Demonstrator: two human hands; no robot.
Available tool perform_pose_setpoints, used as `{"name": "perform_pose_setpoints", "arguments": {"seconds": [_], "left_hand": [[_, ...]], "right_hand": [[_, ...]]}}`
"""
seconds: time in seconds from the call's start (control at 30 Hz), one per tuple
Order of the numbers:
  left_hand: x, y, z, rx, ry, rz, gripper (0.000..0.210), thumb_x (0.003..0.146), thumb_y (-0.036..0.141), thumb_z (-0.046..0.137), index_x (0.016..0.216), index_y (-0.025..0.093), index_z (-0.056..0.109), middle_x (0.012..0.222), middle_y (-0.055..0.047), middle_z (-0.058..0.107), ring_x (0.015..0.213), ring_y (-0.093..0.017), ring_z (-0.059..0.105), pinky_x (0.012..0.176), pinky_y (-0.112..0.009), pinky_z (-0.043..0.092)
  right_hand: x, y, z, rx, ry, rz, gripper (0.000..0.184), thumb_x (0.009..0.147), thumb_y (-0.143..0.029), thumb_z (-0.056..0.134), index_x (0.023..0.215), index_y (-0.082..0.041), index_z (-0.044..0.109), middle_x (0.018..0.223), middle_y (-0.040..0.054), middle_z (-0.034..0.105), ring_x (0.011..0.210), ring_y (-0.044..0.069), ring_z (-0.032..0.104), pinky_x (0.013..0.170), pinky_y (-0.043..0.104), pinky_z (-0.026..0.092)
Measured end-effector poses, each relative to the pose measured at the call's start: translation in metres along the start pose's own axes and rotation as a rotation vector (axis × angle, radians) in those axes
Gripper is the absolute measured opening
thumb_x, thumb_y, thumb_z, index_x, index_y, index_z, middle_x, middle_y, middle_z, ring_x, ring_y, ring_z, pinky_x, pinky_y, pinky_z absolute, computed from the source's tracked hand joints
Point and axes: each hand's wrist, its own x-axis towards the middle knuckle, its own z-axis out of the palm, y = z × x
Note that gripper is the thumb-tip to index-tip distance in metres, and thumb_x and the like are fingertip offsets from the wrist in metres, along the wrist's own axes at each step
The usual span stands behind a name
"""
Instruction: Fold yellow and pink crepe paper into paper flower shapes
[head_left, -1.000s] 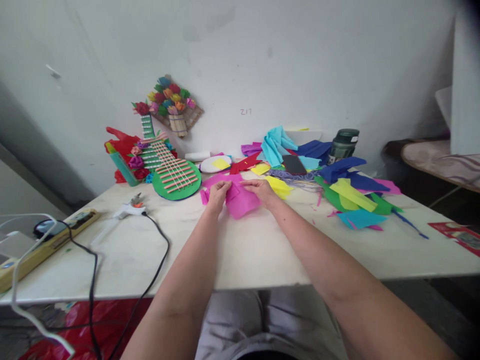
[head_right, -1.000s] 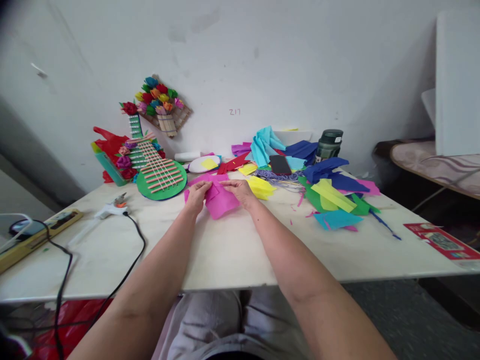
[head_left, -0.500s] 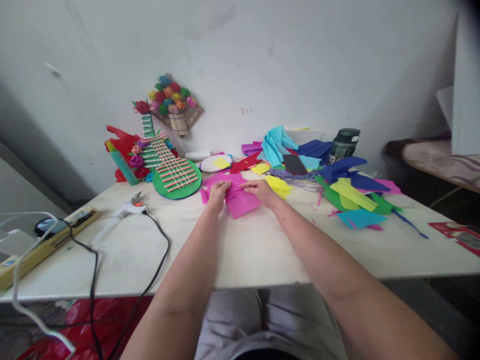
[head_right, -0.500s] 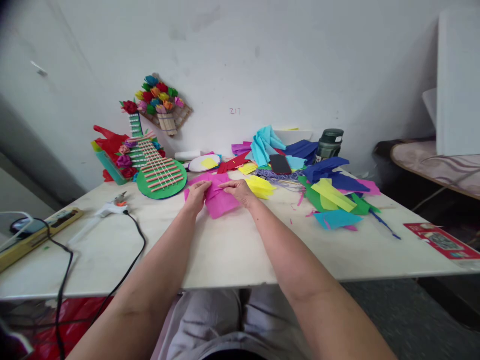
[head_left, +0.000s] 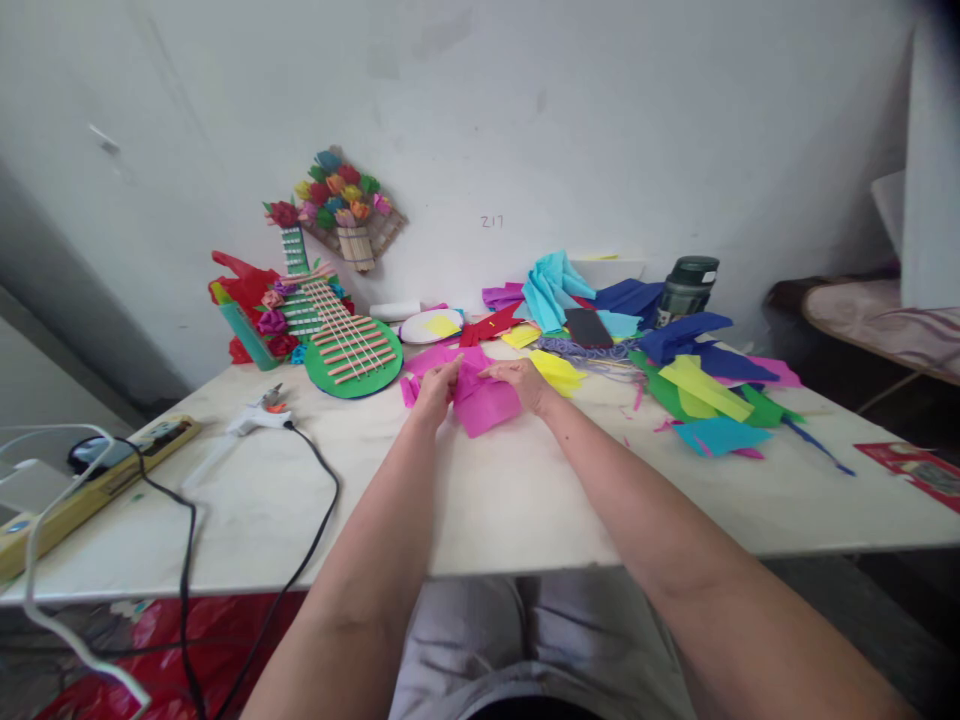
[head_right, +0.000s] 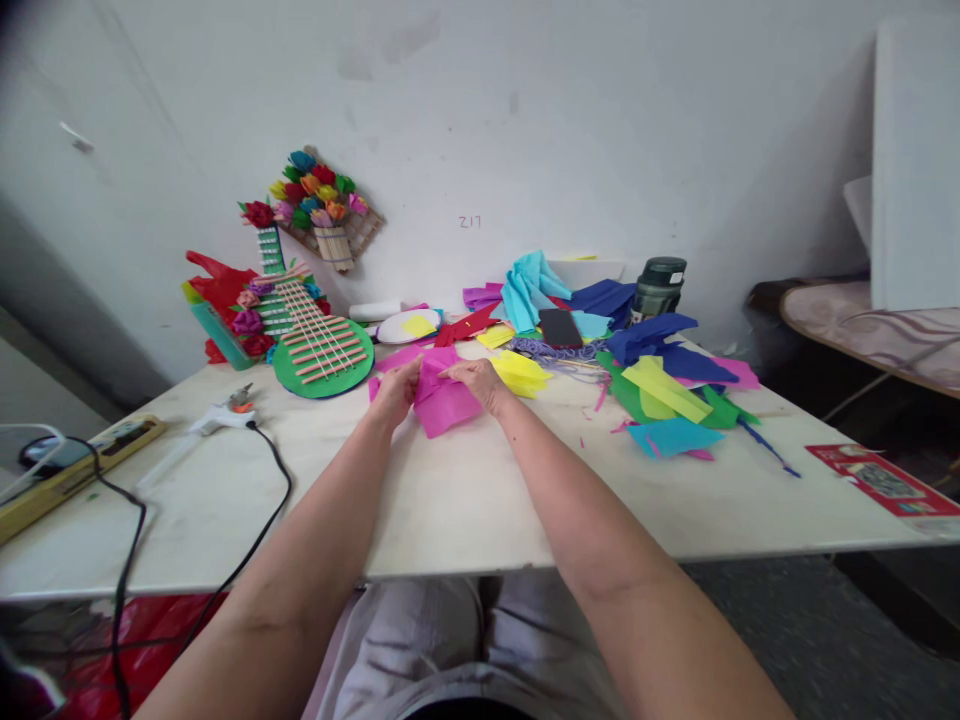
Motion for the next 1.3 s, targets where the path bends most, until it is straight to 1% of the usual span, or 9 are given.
{"name": "perform_pose_setpoints", "arguments": {"seconds": [0.1, 0.23, 0.37, 0.43, 0.6, 0.73, 0.9, 1.07, 1.3], "left_hand": [[-0.003, -0.001, 0.0, 0.075, -0.046, 0.015, 0.03, 0.056, 0.037, 0.075, 0.057, 0.014, 0.055, 0.047, 0.002, 0.049, 0.045, -0.009, 0.043, 0.043, -0.022, 0.028], [-0.005, -0.001, -0.001, 0.078, -0.084, 0.0, 0.03, 0.054, 0.036, 0.076, 0.059, 0.013, 0.056, 0.051, 0.001, 0.052, 0.046, -0.008, 0.045, 0.045, -0.022, 0.03], [-0.004, -0.001, -0.002, 0.096, -0.094, 0.046, 0.032, 0.054, 0.036, 0.075, 0.055, 0.014, 0.053, 0.047, 0.003, 0.046, 0.043, -0.006, 0.039, 0.042, -0.021, 0.025], [-0.003, -0.001, -0.002, 0.113, -0.117, 0.076, 0.032, 0.057, 0.037, 0.074, 0.054, 0.014, 0.052, 0.046, 0.004, 0.044, 0.042, -0.006, 0.036, 0.042, -0.021, 0.023], [-0.004, -0.002, -0.001, 0.145, -0.185, 0.107, 0.032, 0.058, 0.038, 0.074, 0.059, 0.013, 0.053, 0.051, 0.004, 0.048, 0.046, -0.006, 0.038, 0.044, -0.02, 0.025], [-0.004, -0.002, 0.0, 0.164, -0.205, 0.106, 0.032, 0.058, 0.039, 0.074, 0.062, 0.013, 0.055, 0.053, 0.003, 0.05, 0.047, -0.006, 0.04, 0.044, -0.019, 0.027], [-0.005, -0.001, 0.001, 0.161, -0.21, 0.087, 0.033, 0.057, 0.038, 0.074, 0.06, 0.014, 0.053, 0.051, 0.004, 0.048, 0.045, -0.005, 0.038, 0.042, -0.019, 0.025], [-0.006, 0.0, 0.001, 0.13, -0.239, 0.036, 0.032, 0.057, 0.038, 0.074, 0.061, 0.014, 0.054, 0.052, 0.003, 0.049, 0.046, -0.007, 0.041, 0.044, -0.02, 0.028], [-0.004, -0.003, 0.0, 0.165, -0.196, 0.047, 0.035, 0.056, 0.038, 0.075, 0.054, 0.014, 0.05, 0.045, 0.005, 0.042, 0.042, -0.005, 0.033, 0.041, -0.02, 0.02]], "right_hand": [[0.001, 0.003, 0.002, -0.009, 0.017, 0.011, 0.021, 0.065, -0.026, 0.055, 0.071, -0.017, 0.072, 0.08, 0.0053, 0.07, 0.088, 0.022, 0.061, 0.084, 0.034, 0.042], [0.002, 0.004, 0.003, -0.025, 0.004, 0.013, 0.018, 0.065, -0.027, 0.057, 0.069, -0.017, 0.071, 0.076, 0.0039, 0.069, 0.084, 0.02, 0.06, 0.082, 0.032, 0.041], [0.003, 0.005, 0.004, 0.015, 0.1, 0.049, 0.021, 0.064, -0.032, 0.06, 0.075, -0.016, 0.067, 0.074, 0.0006, 0.065, 0.076, 0.015, 0.056, 0.075, 0.028, 0.04], [0.003, 0.007, 0.004, 0.024, 0.128, 0.065, 0.025, 0.065, -0.039, 0.06, 0.072, -0.015, 0.063, 0.067, -0.0011, 0.06, 0.069, 0.013, 0.052, 0.068, 0.026, 0.038], [0.004, 0.014, 0.003, 0.011, 0.047, 0.187, 0.039, 0.065, -0.053, 0.059, 0.059, -0.015, 0.053, 0.052, -0.003, 0.046, 0.053, 0.01, 0.04, 0.052, 0.024, 0.03], [0.004, 0.018, 0.002, -0.062, 0.044, 0.16, 0.04, 0.062, -0.053, 0.061, 0.055, -0.016, 0.049, 0.05, -0.0047, 0.041, 0.05, 0.009, 0.035, 0.049, 0.023, 0.026], [0.004, 0.017, 0.004, -0.057, 0.06, 0.148, 0.035, 0.061, -0.049, 0.062, 0.057, -0.015, 0.054, 0.052, -0.0042, 0.042, 0.051, 0.009, 0.035, 0.049, 0.023, 0.027], [0.004, 0.016, 0.005, -0.139, 0.087, 0.072, 0.033, 0.064, -0.047, 0.058, 0.054, -0.016, 0.052, 0.051, -0.0046, 0.037, 0.051, 0.008, 0.032, 0.05, 0.023, 0.025], [0.008, 0.02, 0.006, -0.223, 0.101, -0.012, 0.029, 0.065, -0.041, 0.057, 0.054, -0.015, 0.055, 0.052, -0.0033, 0.04, 0.054, 0.01, 0.036, 0.053, 0.024, 0.028]]}}
